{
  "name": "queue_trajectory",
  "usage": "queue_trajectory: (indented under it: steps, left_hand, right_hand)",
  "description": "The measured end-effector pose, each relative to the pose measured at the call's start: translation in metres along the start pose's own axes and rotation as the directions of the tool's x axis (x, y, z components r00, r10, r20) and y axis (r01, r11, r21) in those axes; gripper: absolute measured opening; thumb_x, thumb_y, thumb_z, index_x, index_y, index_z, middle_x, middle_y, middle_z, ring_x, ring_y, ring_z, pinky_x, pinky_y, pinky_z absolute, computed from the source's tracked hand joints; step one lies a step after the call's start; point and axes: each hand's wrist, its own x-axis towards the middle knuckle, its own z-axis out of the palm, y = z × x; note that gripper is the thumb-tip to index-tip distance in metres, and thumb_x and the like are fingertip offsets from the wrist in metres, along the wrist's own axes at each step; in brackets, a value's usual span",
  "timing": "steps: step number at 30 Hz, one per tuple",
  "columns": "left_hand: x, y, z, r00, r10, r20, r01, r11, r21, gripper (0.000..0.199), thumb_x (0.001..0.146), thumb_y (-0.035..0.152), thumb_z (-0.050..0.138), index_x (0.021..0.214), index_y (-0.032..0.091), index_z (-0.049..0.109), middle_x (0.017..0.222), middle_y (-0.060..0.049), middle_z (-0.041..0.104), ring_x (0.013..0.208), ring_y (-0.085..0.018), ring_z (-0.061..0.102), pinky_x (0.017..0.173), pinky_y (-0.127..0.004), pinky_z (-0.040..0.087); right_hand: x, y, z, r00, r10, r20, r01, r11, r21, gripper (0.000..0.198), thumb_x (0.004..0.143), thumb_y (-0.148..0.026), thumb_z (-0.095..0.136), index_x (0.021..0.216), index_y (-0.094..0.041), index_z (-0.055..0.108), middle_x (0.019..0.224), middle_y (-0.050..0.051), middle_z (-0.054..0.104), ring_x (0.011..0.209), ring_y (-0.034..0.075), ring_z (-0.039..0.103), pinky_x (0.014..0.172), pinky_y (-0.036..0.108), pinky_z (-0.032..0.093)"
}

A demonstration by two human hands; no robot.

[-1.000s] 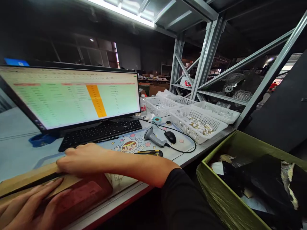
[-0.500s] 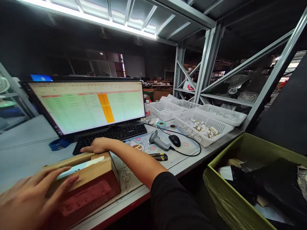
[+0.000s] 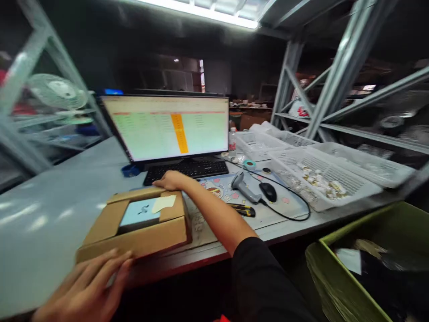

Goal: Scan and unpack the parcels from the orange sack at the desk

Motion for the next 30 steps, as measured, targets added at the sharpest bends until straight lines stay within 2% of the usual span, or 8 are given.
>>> queue_trajectory:
  steps: [2,4,7,11,13,19,23,30]
  left_hand:
    - [0.016,0.022,-0.020,0.999,0.036,0.025,-0.037,0.998,0.049,0.027,0.102,0.032,0.053,0.113,0.026,0.077,0.109,-0.006,0.080,0.098,-0.030,0.076,0.080,-0.043,0.060]
    - [0.045,0.025,-0.038,0.981,0.046,0.191,-0.043,0.999,-0.022,0.034,0.105,0.038,0.046,0.111,0.026,0.077,0.110,-0.004,0.080,0.095,-0.026,0.077,0.080,-0.037,0.060]
    - [0.100,0.006,-0.053,0.844,-0.004,0.537,0.053,0.996,-0.077,0.040,0.102,0.037,0.045,0.133,0.028,0.069,0.136,-0.006,0.071,0.098,-0.024,0.076,0.085,-0.036,0.059]
    - [0.167,-0.014,-0.043,0.631,-0.017,0.776,0.029,1.000,-0.002,0.063,0.087,0.039,0.069,0.148,0.027,0.059,0.143,-0.008,0.066,0.116,-0.029,0.069,0.098,-0.037,0.054]
    - [0.186,-0.012,-0.030,0.570,-0.007,0.821,-0.026,0.999,0.027,0.069,0.080,0.042,0.075,0.146,0.025,0.060,0.145,-0.010,0.064,0.117,-0.031,0.067,0.096,-0.036,0.054]
    - [0.187,0.011,-0.014,0.625,-0.020,0.780,-0.195,0.964,0.181,0.063,0.080,0.036,0.075,0.137,0.011,0.065,0.133,-0.021,0.066,0.110,-0.035,0.067,0.091,-0.043,0.053]
    - [0.181,0.005,-0.015,0.642,0.046,0.765,-0.250,0.956,0.153,0.069,0.083,0.049,0.076,0.142,0.014,0.065,0.133,-0.021,0.068,0.120,-0.041,0.061,0.103,-0.050,0.045]
    - [0.178,-0.013,-0.006,0.702,0.171,0.691,-0.278,0.959,0.046,0.066,0.086,0.056,0.068,0.139,0.016,0.067,0.122,-0.019,0.075,0.123,-0.042,0.056,0.109,-0.056,0.032]
  right_hand:
    - [0.008,0.000,0.009,0.993,-0.057,0.108,0.054,0.998,0.038,0.042,0.108,-0.043,0.058,0.089,-0.009,0.074,0.083,0.003,0.071,0.075,0.015,0.065,0.074,0.027,0.051]
    - [0.012,0.001,0.016,0.988,-0.090,0.129,0.083,0.994,0.065,0.049,0.109,-0.040,0.053,0.080,-0.009,0.075,0.074,0.004,0.068,0.069,0.014,0.058,0.069,0.025,0.041]
    - [0.010,0.003,0.019,0.992,-0.095,0.078,0.087,0.991,0.101,0.047,0.108,-0.040,0.052,0.081,-0.010,0.076,0.073,0.003,0.065,0.067,0.012,0.051,0.064,0.025,0.033]
    - [0.003,0.005,0.019,0.996,-0.083,0.011,0.081,0.992,0.102,0.048,0.107,-0.042,0.052,0.076,-0.012,0.074,0.069,0.002,0.062,0.064,0.012,0.046,0.061,0.026,0.030]
    - [0.001,0.006,0.020,0.996,-0.081,-0.025,0.083,0.992,0.090,0.049,0.107,-0.042,0.052,0.074,-0.012,0.074,0.070,0.003,0.063,0.064,0.013,0.045,0.062,0.027,0.030]
    - [-0.010,0.006,0.020,0.961,-0.098,-0.259,0.126,0.988,0.094,0.034,0.106,-0.033,0.051,0.101,-0.010,0.076,0.097,0.008,0.072,0.087,0.016,0.060,0.080,0.026,0.041]
    - [-0.045,0.007,0.015,0.829,-0.281,-0.483,0.390,0.910,0.141,0.022,0.099,-0.033,0.063,0.102,-0.017,0.077,0.119,0.012,0.070,0.113,0.023,0.063,0.106,0.039,0.045]
    - [-0.097,0.004,0.016,0.803,-0.576,-0.154,0.594,0.792,0.136,0.031,0.105,-0.046,0.057,0.104,-0.026,0.080,0.157,0.010,0.053,0.154,0.032,0.035,0.126,0.061,0.025]
